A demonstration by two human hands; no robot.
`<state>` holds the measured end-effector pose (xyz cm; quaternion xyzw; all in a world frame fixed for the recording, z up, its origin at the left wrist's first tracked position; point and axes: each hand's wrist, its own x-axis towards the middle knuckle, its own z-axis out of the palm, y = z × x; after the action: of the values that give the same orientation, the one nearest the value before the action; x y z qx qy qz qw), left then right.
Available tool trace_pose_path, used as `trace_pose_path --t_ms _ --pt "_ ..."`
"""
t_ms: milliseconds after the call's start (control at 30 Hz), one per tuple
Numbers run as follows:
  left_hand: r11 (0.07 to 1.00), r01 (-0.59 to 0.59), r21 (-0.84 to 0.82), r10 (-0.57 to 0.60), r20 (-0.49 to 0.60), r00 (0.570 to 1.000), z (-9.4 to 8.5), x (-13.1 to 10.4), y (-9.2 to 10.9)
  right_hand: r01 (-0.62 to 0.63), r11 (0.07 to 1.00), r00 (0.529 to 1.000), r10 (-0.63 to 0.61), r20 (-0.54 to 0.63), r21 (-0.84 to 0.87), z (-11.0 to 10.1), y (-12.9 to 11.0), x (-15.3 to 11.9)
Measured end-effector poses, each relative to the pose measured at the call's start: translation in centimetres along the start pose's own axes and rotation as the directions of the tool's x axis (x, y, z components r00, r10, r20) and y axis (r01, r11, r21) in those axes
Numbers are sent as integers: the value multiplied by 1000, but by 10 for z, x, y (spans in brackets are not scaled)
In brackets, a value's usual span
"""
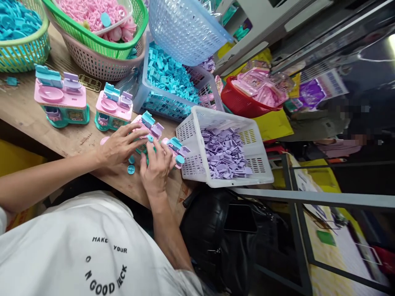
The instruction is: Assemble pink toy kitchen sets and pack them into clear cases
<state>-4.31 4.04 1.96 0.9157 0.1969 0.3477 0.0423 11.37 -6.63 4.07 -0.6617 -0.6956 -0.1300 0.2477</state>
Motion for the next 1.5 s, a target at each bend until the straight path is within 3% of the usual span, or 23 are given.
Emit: trace_pose_path --t_ms 100,200,300,367,433,500,567,600,633,733,800,833,867,933,1000,1067,1167,1267,1500 --pt "999 -34 -42 32 -42 999 -6 -24 6 113 987 984 -127 128 111 -4 -10 -30" --pt "991 -21 -134 16 -42 999 -9 -41 12 131 978 940 -174 292 160 5 -14 -51" --pt "972 6 -235 3 37 999 -13 -46 16 70 984 946 -119 303 166 19 -10 -53" --pt "956 21 -294 4 81 997 -15 -45 19 -25 957 965 -52 256 290 26 -7 -46" --pt "935 53 -350 -19 102 995 -18 -43 22 -203 831 968 90 234 517 30 -6 -38" --pt "900 111 -421 -77 97 992 -20 -38 26 -375 593 927 244 284 712 28 -6 -29" --pt "835 218 -506 -197 94 976 -20 -30 30 -433 430 895 310 321 792 21 -7 -20" --pt "784 283 -552 -273 103 956 -20 -24 31 -410 434 905 304 298 802 16 -6 -15" --pt "719 350 -600 -351 121 929 -20 -16 31 -353 497 930 276 241 793 9 -5 -10" --pt "467 507 -725 -526 233 818 -22 12 28 -39 807 999 49 -1 590 -7 7 7" --pt "355 556 -751 -557 308 772 -24 32 22 143 911 989 -118 -88 387 -10 19 19" --pt "352 568 -744 -554 324 767 -25 41 18 190 931 981 -166 -105 310 -9 26 26" --pt "395 569 -722 -546 314 777 -26 49 14 204 946 977 -181 -112 253 -5 33 32" --pt "598 511 -617 -501 209 840 -26 62 6 161 971 984 -144 -107 175 4 44 42" --pt "833 371 -410 -375 74 924 -25 69 -3 82 991 993 -73 -89 109 15 50 48" --pt "961 200 -189 -196 44 980 -21 73 -13 24 999 995 -20 -93 42 22 51 51" --pt "999 22 -24 -19 116 993 -14 73 -24 6 999 990 -11 -140 -39 28 48 48" --pt "998 -57 -16 58 131 990 -9 69 -30 24 998 986 -33 -165 -57 29 48 43" --pt "986 -61 -152 77 99 992 -6 64 -32 -11 999 996 15 -91 35 27 52 41"
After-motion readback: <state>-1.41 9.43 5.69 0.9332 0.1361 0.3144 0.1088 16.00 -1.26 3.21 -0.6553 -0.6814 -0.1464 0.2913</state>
